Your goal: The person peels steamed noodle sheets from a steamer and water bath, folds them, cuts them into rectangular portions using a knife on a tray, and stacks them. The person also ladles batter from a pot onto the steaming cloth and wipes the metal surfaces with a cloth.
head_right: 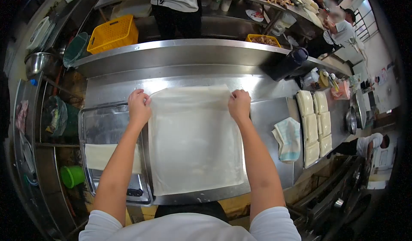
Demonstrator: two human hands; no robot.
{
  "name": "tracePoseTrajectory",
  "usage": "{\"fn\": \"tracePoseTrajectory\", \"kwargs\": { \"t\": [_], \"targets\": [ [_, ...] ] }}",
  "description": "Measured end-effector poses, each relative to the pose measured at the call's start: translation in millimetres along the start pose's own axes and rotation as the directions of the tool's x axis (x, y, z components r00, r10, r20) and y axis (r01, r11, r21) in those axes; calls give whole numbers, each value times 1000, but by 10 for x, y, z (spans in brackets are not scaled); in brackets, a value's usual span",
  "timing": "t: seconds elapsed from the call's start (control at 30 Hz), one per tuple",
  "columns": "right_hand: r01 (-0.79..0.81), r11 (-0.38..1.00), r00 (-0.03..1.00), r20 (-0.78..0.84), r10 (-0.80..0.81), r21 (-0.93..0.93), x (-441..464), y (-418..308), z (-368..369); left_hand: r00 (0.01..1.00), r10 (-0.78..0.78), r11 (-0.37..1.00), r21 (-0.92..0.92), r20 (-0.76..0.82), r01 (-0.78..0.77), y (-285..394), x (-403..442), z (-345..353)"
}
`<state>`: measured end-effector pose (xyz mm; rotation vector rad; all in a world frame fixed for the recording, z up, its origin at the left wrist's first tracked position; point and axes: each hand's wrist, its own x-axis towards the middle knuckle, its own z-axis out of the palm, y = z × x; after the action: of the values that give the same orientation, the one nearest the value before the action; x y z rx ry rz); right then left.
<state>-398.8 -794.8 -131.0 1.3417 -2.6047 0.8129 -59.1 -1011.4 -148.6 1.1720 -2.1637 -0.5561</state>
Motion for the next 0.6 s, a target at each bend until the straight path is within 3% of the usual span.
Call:
{"fn": "tracePoseTrajectory", "kwargs": {
  "t": [0.1,0.2,0.3,0.5,0.57,0.6],
  "targets": [
    [43,999,999,-14,-42,11,-339,104,-298,999,29,998,-46,-46,-31,203,-370,-390],
    [94,996,994,56,-93,-6,-826,194,-522,982,188,981,37,18,-188,229,-827,-648],
    [119,992,972,199,-122,27,-1211,260,-598,961,194,954,190,199,-232,292,-1151,-767],
    [51,990,939,331,-92,131,-1207,-208,-672,953,77,992,74,291,-102,390,-1280,-685],
    [52,978,914,385,-128,201,-1127,-477,-608,934,93,982,120,345,-142,530,-1248,-660],
    [110,985,863,479,-161,132,-1106,-537,-482,924,99,976,143,369,-161,584,-1243,-651]
  ]
}}
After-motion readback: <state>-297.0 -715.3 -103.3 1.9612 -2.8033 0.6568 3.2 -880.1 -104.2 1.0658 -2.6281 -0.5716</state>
